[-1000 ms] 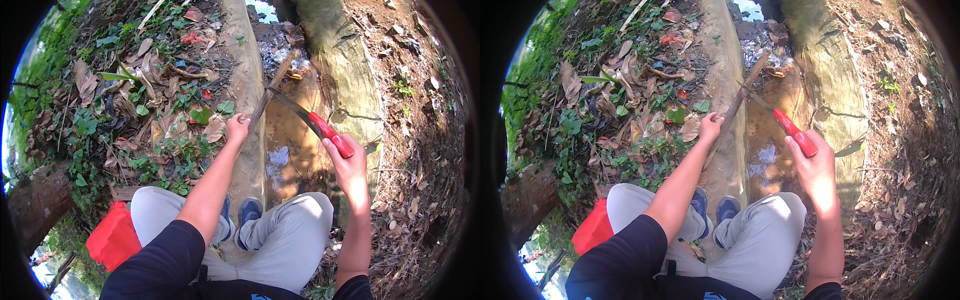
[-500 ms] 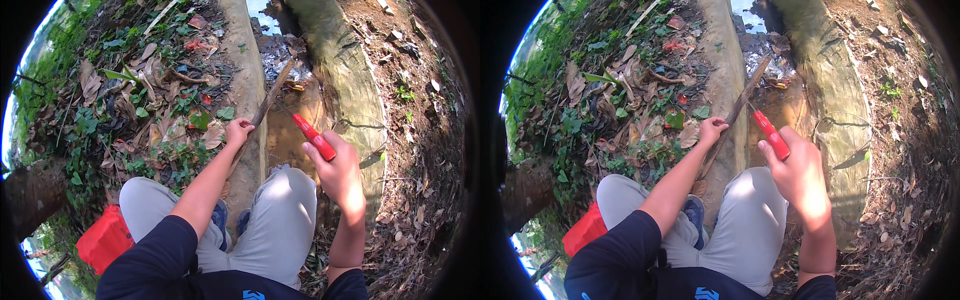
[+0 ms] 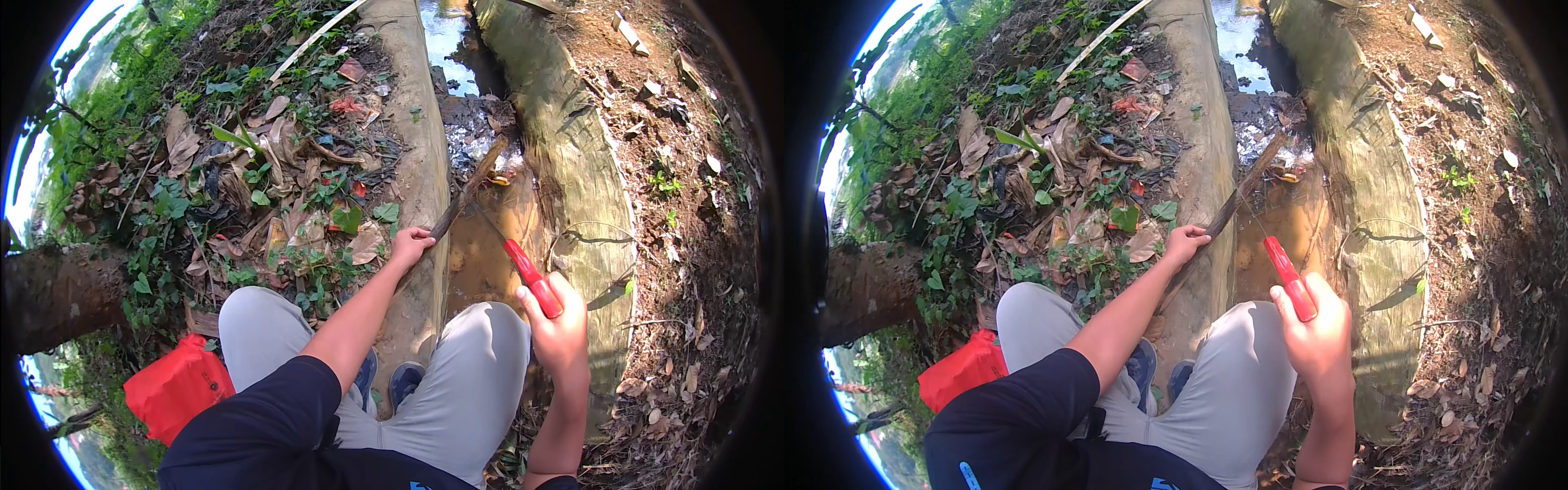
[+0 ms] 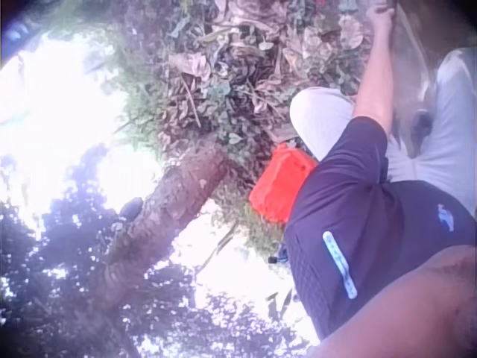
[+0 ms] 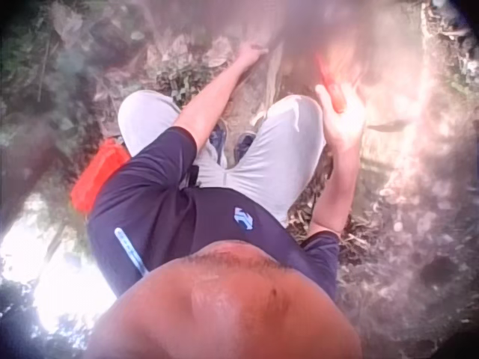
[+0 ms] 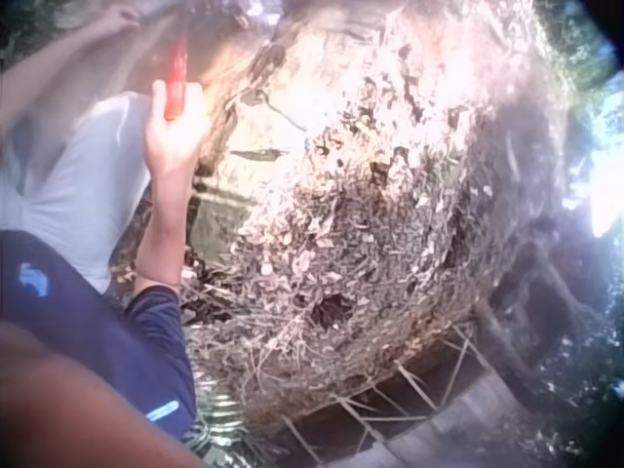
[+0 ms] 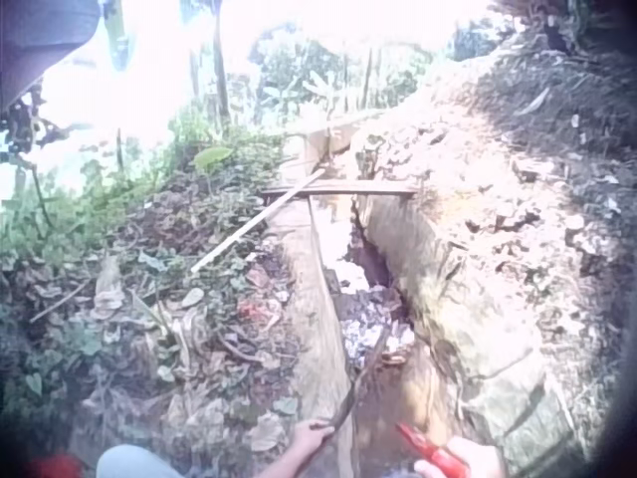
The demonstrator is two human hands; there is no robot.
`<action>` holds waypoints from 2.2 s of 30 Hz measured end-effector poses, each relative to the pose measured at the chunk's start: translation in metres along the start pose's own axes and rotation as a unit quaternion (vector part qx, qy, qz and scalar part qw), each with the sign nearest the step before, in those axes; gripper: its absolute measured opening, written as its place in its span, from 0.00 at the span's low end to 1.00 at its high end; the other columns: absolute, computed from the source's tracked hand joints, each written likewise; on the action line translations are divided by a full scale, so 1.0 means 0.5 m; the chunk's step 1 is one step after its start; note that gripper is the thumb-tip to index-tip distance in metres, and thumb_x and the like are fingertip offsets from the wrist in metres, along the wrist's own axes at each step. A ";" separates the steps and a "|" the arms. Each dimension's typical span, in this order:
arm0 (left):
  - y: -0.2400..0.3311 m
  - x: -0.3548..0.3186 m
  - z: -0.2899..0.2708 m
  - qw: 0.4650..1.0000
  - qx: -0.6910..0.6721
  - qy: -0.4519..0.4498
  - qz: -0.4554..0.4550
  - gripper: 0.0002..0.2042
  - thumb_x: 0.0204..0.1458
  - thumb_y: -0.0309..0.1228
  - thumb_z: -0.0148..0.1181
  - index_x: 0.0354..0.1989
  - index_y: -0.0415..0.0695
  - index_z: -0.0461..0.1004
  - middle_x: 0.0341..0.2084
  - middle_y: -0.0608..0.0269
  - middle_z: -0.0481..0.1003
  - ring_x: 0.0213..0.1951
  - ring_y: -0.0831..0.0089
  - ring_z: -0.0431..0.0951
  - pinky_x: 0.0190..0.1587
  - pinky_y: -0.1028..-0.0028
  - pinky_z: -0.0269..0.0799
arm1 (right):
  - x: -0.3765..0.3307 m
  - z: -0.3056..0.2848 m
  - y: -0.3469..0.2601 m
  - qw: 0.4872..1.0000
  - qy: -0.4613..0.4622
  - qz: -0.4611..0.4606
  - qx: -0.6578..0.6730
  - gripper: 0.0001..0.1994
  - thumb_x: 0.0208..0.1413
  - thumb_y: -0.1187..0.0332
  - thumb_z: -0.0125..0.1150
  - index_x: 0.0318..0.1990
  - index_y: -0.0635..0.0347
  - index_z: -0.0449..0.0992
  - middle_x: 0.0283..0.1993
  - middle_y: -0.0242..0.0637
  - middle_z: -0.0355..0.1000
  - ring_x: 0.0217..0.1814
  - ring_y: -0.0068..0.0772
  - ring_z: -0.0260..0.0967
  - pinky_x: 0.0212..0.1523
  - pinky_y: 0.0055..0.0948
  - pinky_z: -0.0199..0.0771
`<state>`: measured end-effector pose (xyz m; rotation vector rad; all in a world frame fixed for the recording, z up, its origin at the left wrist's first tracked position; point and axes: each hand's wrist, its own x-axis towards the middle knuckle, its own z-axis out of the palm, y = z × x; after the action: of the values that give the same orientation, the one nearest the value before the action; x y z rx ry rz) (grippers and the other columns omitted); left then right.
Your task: The person uses a red hand saw to cut a long wooden plank resting on a concrete drainage ditch. After sawing through the wood, the person picks up the cut pieces and uses a larger piece of wood as a makeshift mallet to split the smaller plank into thinner strips on the ground.
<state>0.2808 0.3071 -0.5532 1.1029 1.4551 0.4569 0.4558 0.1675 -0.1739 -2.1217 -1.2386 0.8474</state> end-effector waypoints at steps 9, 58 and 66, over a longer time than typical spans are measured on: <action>0.013 -0.028 0.016 0.996 -0.081 -0.017 0.042 0.14 0.47 0.26 0.72 0.42 0.38 0.80 0.34 0.63 0.81 0.35 0.76 0.79 0.42 0.74 0.74 | -0.015 0.008 -0.039 0.999 -0.020 0.018 -0.025 0.13 0.59 0.67 0.65 0.30 0.64 0.68 0.19 0.42 0.64 0.22 0.27 0.57 0.26 0.31 0.64; -0.029 0.051 -0.029 0.997 0.043 0.015 -0.060 0.14 0.41 0.33 0.77 0.39 0.56 0.86 0.35 0.63 0.84 0.39 0.70 0.84 0.46 0.69 0.77 | 0.119 0.096 -0.094 0.986 -0.052 -0.038 -0.157 0.17 0.59 0.63 0.64 0.27 0.67 0.67 0.19 0.51 0.64 0.21 0.51 0.61 0.28 0.42 0.64; -0.056 0.048 -0.018 0.995 -0.080 -0.029 -0.046 0.13 0.43 0.29 0.75 0.40 0.48 0.86 0.36 0.63 0.85 0.37 0.75 0.82 0.44 0.73 0.75 | 0.181 0.137 -0.193 0.959 -0.112 -0.080 -0.247 0.16 0.57 0.62 0.64 0.29 0.70 0.73 0.23 0.57 0.69 0.29 0.62 0.69 0.34 0.48 0.67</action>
<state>0.2658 0.3163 -0.5865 0.9113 1.3873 0.4641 0.3859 0.2994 -0.1730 -2.2988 -1.8768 0.7825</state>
